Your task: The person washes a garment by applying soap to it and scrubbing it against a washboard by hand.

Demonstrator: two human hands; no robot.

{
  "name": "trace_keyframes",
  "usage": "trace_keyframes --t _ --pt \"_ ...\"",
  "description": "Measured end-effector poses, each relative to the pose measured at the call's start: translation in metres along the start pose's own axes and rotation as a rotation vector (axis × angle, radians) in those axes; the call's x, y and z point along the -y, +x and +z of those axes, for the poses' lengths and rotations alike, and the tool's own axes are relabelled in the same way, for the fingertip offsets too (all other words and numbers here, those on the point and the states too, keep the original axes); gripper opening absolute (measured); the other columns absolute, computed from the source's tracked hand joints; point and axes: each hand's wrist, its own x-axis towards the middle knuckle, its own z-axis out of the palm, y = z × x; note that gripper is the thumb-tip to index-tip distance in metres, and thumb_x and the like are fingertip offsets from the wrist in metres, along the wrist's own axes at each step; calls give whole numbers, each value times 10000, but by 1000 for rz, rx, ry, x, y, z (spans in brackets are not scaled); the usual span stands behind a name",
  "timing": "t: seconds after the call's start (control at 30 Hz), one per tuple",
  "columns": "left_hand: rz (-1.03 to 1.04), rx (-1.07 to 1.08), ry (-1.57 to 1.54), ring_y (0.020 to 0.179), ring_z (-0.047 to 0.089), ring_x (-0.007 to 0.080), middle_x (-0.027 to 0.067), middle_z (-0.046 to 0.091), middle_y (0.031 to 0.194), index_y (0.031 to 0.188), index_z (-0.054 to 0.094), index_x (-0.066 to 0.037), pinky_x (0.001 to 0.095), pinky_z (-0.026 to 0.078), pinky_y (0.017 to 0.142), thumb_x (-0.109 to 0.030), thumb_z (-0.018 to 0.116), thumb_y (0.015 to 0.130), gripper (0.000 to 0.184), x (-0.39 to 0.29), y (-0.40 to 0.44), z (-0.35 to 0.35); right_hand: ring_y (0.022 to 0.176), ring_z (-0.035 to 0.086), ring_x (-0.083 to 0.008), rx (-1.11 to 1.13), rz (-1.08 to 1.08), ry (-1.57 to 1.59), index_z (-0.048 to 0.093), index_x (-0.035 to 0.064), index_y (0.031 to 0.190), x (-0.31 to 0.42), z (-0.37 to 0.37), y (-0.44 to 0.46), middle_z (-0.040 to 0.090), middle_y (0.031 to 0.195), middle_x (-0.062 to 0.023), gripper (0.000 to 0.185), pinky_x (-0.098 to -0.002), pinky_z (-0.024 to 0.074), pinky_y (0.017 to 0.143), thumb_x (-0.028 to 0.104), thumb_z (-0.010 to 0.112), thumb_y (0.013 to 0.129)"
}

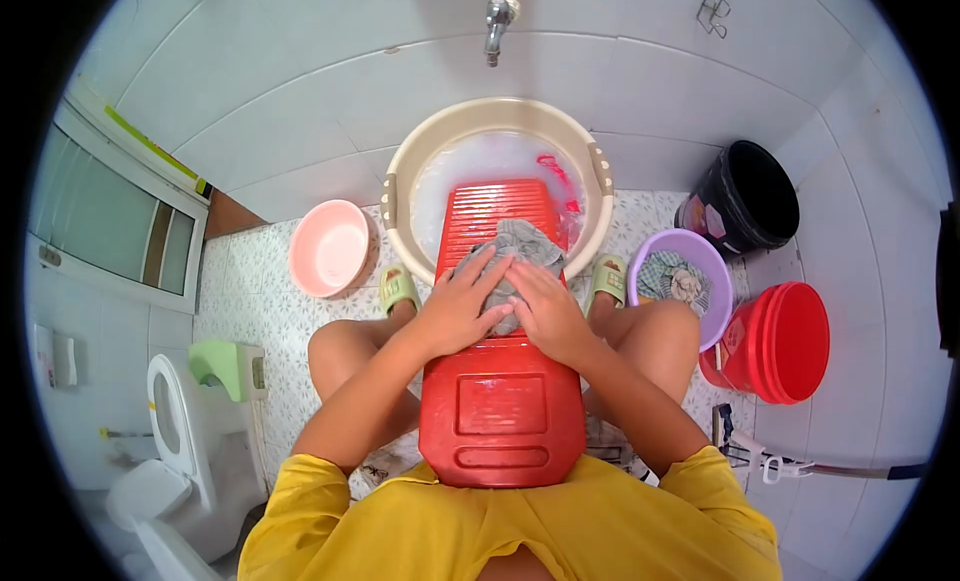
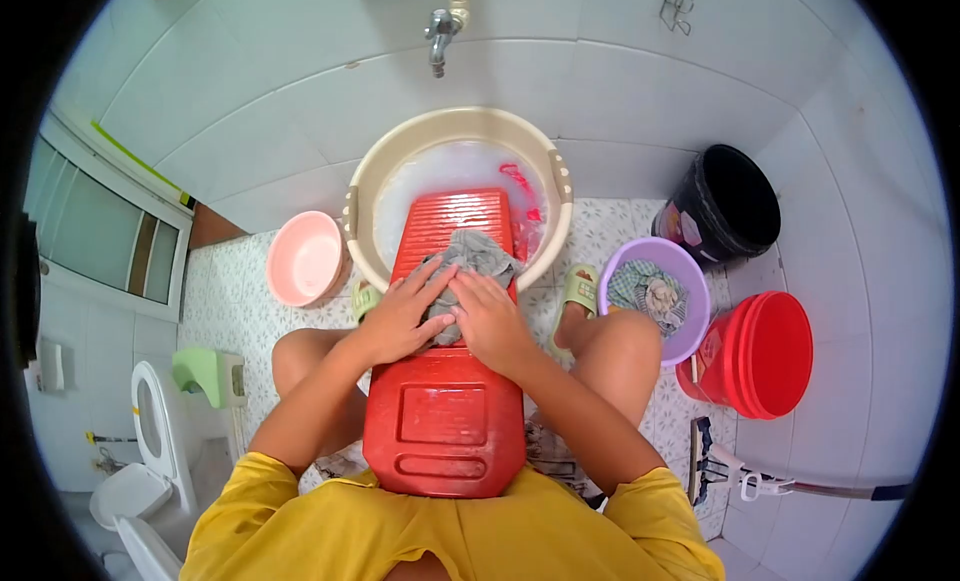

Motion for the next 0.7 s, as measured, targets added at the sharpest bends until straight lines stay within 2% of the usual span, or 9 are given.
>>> trace_keyframes --t 0.17,0.3,0.4,0.47,0.5,0.57,0.6,0.63,0.7 --pt "-38 9 -324 1300 370 373 226 317 1441 1439 250 -30 433 295 1059 -401 729 742 923 15 5 5 1030 551 -346 131 91 199 607 17 1126 -14 -6 15 615 1137 -156 349 -409 440 898 158 640 808" --pt "-70 81 -319 1291 387 358 228 376 1406 1433 249 -8 423 301 1057 -402 809 642 1046 35 29 7 955 564 -323 56 8 199 629 30 1100 -25 5 32 645 1064 -146 328 -404 452 862 149 652 795" --pt "-21 102 -141 1263 423 338 217 437 1364 1417 287 -13 409 319 1049 -382 832 616 1036 55 45 17 895 602 -284 189 151 151 632 18 1089 -29 0 37 672 973 -130 320 -378 478 814 133 657 792" --pt "-67 205 -522 1248 441 342 231 436 1355 1374 342 31 416 339 1033 -500 786 627 1019 60 52 17 846 642 -234 149 328 482 639 24 1077 -41 3 38 684 910 -112 274 -338 497 775 93 626 812" --pt "-64 202 -529 1248 441 342 231 436 1355 1374 342 31 416 339 1033 -500 786 627 1019 54 48 14 846 642 -234 152 328 475 639 24 1077 -44 3 37 684 910 -112 274 -338 497 775 93 626 812" --pt "-183 138 -530 1228 462 344 228 461 1331 1353 368 32 407 384 1000 -447 803 624 974 35 31 3 832 662 -203 -47 563 853 645 10 1065 -46 1 38 685 917 -126 241 -324 506 767 61 586 837" --pt "-176 133 -531 1228 462 344 228 461 1331 1353 368 32 407 384 1000 -447 803 624 974 30 21 4 872 663 -241 -139 594 812 639 -20 1064 -27 -10 40 678 901 -165 237 -327 511 782 38 548 854" --pt "-108 7 -445 1229 461 342 225 461 1333 1354 362 32 409 381 1001 -408 806 632 955 26 9 5 872 663 -241 -141 590 804 639 -20 1064 -15 -14 41 678 901 -165 237 -327 511 782 38 548 854" --pt "-48 -116 -370 1229 461 340 222 460 1334 1354 356 31 410 378 1003 -368 810 639 937 26 -4 11 1003 617 -309 -5 227 472 578 -48 1154 4 -12 35 636 1022 -235 318 -398 474 877 95 554 870"
